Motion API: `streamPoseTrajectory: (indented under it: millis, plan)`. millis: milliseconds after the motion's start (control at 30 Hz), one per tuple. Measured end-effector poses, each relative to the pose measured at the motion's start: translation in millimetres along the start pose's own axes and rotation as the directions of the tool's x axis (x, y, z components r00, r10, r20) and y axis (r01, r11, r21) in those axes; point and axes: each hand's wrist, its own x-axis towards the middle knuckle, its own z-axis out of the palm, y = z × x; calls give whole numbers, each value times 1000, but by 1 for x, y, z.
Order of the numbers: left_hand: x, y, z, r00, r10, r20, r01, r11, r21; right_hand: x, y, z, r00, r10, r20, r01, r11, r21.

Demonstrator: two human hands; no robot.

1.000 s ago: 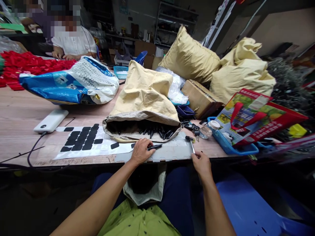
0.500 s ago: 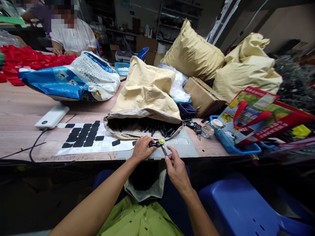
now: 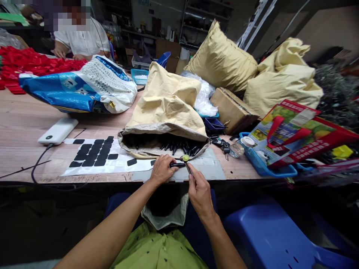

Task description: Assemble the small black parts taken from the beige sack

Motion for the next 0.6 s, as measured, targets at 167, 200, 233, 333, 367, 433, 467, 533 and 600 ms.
streamPoseTrajectory:
  millis: [167,200,233,333,367,433,467,533,600]
  plan:
    - [0,-1,1,1000,-6,-8,6,1000,0,-3,4,1,999,26,33,-25,999,-24]
    - [0,-1,1,1000,-6,-4,6,1000,2,-3,5,0,1000,26,13,-26,999,-29]
    - [0,-2,1,1000,-3,2,3,1000,5,-2,7,-3,999,29,-22,-30,999,-40]
    - [0,-4,2,1000,17,15,-17,1000,5,6,16,-15,986,64,-155,-86,986,-140]
    - [0,-4,2,1000,22,15,-22,1000,7,9,21,-20,978,88,-192,-126,972,-196]
    - [0,-5,2,1000,26,15,-27,999,20,16,35,-31,959,147,-242,-223,919,-325]
    - [0,-6,2,1000,27,15,-28,999,30,20,43,-35,950,182,-254,-272,881,-387]
    - [0,-6,2,999,33,19,-34,998,52,26,57,-42,934,248,-257,-347,799,-491]
    - [1,-6,1,999,41,17,-42,997,68,32,65,-44,923,291,-251,-384,722,-576]
